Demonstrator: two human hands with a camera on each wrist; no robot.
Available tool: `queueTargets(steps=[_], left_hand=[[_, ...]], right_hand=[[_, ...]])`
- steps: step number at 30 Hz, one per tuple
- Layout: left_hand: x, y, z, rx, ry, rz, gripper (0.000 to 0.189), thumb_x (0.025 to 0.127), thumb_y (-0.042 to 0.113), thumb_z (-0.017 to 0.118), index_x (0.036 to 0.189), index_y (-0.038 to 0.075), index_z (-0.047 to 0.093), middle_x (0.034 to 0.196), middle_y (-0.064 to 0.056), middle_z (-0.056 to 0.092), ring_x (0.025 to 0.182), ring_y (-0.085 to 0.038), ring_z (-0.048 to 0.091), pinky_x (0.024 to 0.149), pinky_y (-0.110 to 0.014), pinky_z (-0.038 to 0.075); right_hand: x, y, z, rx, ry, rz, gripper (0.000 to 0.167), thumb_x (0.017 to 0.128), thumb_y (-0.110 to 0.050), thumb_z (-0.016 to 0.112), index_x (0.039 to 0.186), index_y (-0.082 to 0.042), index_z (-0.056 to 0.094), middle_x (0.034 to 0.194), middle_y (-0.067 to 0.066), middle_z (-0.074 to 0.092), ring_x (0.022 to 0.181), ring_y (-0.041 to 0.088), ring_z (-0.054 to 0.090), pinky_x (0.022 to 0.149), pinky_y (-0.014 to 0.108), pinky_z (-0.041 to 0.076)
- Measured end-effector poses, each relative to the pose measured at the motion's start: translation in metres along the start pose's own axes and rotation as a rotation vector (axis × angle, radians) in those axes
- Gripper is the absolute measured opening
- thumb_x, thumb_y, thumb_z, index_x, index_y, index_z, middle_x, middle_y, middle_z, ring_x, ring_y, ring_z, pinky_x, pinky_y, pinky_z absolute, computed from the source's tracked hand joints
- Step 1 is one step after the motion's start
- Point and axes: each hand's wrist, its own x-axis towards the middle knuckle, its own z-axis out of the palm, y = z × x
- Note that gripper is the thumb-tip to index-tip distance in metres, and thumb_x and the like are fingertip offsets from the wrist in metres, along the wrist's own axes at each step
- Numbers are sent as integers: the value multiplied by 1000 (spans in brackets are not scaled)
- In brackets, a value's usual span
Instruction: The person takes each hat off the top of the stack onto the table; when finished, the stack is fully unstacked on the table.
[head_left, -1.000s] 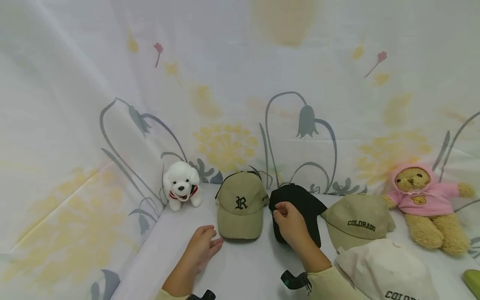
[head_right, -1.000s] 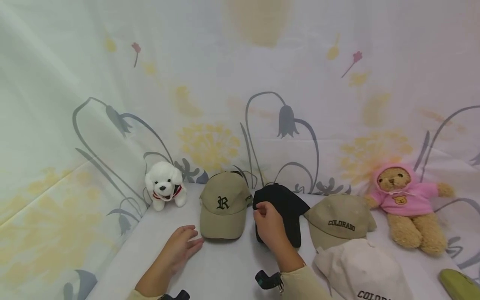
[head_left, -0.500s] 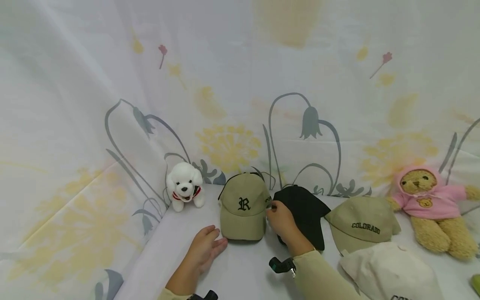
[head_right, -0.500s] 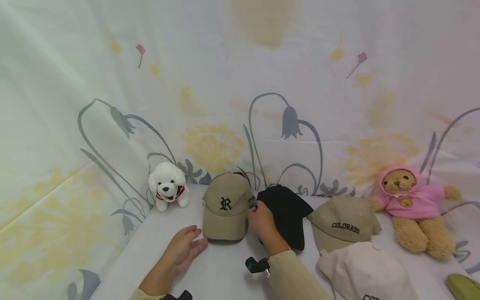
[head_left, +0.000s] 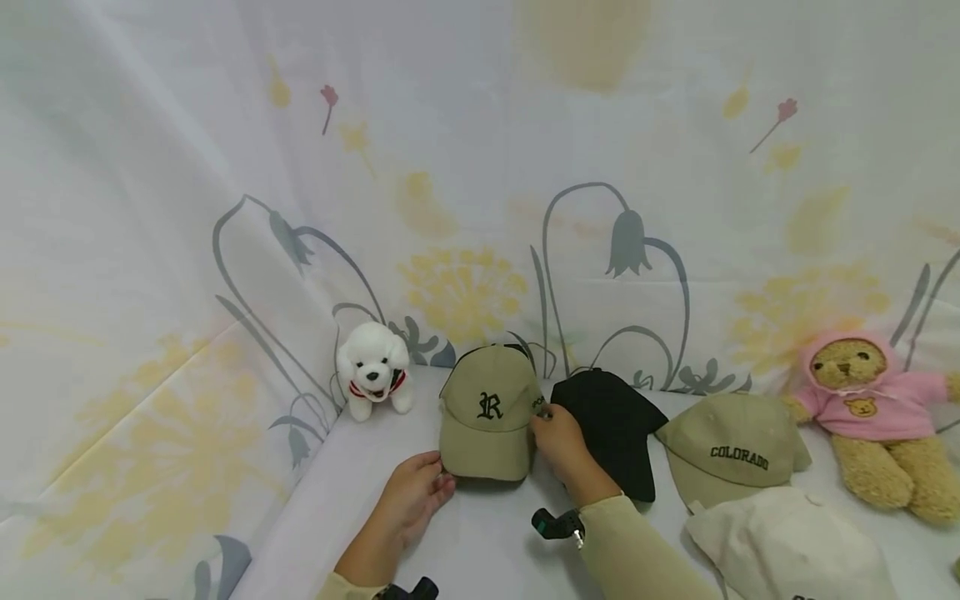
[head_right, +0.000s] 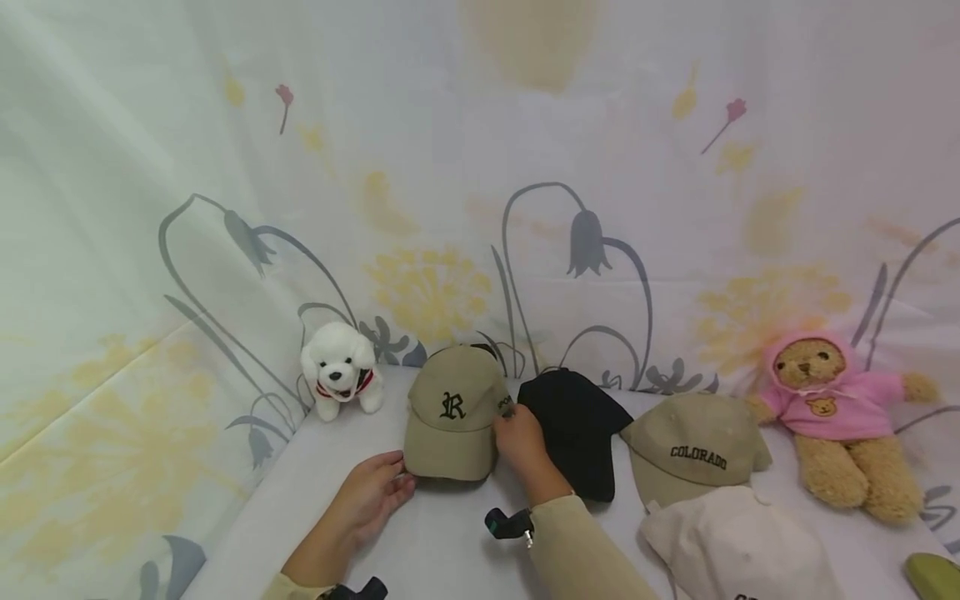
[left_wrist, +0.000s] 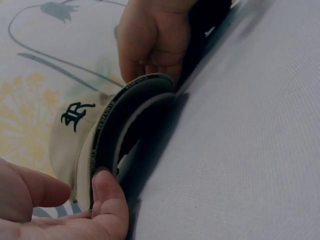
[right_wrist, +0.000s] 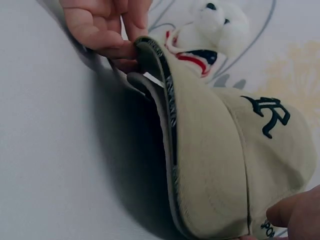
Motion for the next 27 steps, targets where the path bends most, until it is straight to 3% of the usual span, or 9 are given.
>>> queueTargets(steps=[5, 12, 20, 27], left_hand=[[1, 0, 0, 23, 18, 13, 46, 111, 7, 44, 150, -16, 37, 112, -13, 58, 93, -17, 56, 83, -27, 54], [-2, -4, 0, 30, 42, 32, 46, 109, 7, 49, 148, -14, 38, 111, -11, 58, 93, -17, 56, 81, -27, 53], [-5, -6, 3, 54, 58, 60, 47, 105, -1, 50, 148, -15, 35, 120, -15, 61, 89, -16, 57, 78, -27, 53], [-7, -8, 6, 76, 23, 88, 53, 103, -3, 53, 149, -17, 30, 121, -17, 60, 89, -16, 57, 79, -28, 52]], right_hand=[[-1, 0, 3, 22, 23, 16, 53, 104, -14, 51, 150, 11, 43, 123, 25, 64, 101, 29, 64, 80, 36, 54], [-4, 1, 7, 70, 23, 40, 58, 108, -17, 50, 157, 9, 34, 132, 26, 61, 115, 32, 62, 92, 42, 53], [-7, 3, 7, 139, 56, 14, 49, 108, -16, 51, 151, 8, 43, 119, 21, 60, 100, 28, 62, 78, 32, 52], [-6, 4, 8, 153, 123, 13, 40, 109, -16, 51, 142, 5, 53, 116, 17, 60, 101, 26, 57, 77, 30, 47]])
